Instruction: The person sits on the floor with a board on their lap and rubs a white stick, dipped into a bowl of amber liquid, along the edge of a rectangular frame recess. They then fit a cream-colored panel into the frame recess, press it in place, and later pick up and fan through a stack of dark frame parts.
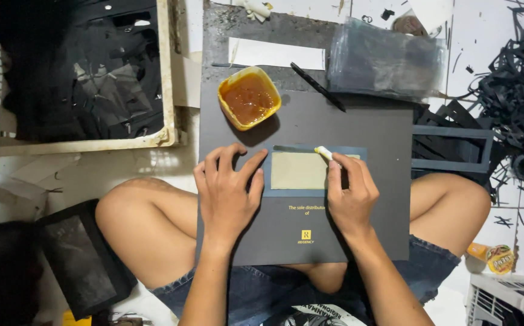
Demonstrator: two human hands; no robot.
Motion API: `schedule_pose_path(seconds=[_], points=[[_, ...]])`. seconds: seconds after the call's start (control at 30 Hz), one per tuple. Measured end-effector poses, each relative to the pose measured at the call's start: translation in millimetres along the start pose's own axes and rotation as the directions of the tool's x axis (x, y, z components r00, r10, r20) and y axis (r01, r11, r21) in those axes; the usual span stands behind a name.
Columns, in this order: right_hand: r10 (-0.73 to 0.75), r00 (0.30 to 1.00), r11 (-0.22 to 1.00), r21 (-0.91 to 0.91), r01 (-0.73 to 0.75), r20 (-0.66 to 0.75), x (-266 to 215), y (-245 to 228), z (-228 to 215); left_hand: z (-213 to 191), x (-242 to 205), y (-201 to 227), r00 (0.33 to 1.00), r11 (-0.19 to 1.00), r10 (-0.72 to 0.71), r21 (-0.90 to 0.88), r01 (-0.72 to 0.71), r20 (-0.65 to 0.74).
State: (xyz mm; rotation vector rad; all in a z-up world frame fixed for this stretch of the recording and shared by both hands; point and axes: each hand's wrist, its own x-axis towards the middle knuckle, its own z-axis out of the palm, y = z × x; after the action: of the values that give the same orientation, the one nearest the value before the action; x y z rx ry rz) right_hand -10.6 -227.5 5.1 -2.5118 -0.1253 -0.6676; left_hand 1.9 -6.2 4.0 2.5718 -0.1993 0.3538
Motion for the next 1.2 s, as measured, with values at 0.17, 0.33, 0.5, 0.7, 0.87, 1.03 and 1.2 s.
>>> schedule_pose_path(seconds=[0.17, 0.33, 0.5, 0.7, 0.87, 1.03, 1.2], points=[[0.007, 0.998, 0.996, -0.084, -0.012, -0.055, -2, 8, -8, 1, -1, -1, 1.0, 1.0, 0.003, 0.008, -0.003, 0.012], [0.005, 0.995, 0.986, -0.166, -0.021, -0.102, -4, 8, -11, 2, -1, -1, 0.999, 1.0, -0.004, 0.018, 0.003, 0.031], [0.022, 0.999, 0.99, -0.141, -0.029, -0.045, -19, -1, 17, 2, -1, 0, 1.0, 1.0, -0.006, 0.009, 0.005, 0.02], [-0.025, 1.0, 0.998, 0.058, 0.024, 0.017, -2, -62, 45, 1, 0, 2, 1.0, 1.0, 0.004, 0.001, -0.004, 0.009], [-0.051, 0.999, 0.996, 0.08, 0.051, 0.01, 11, -78, 42, 3, 0, -1, 1.0, 0.999, 0.009, -0.038, -0.01, -0.017], [-0.047, 0.998, 0.999, -0.001, 0.047, -0.029, -2, -44, 39, 4, 0, -1, 0.999, 0.999, 0.019, -0.029, -0.02, -0.029], [0.047, 0.998, 0.997, 0.068, -0.043, -0.053, -3, -37, 38, 3, 0, 0, 0.998, 0.997, 0.017, -0.074, -0.021, -0.067]])
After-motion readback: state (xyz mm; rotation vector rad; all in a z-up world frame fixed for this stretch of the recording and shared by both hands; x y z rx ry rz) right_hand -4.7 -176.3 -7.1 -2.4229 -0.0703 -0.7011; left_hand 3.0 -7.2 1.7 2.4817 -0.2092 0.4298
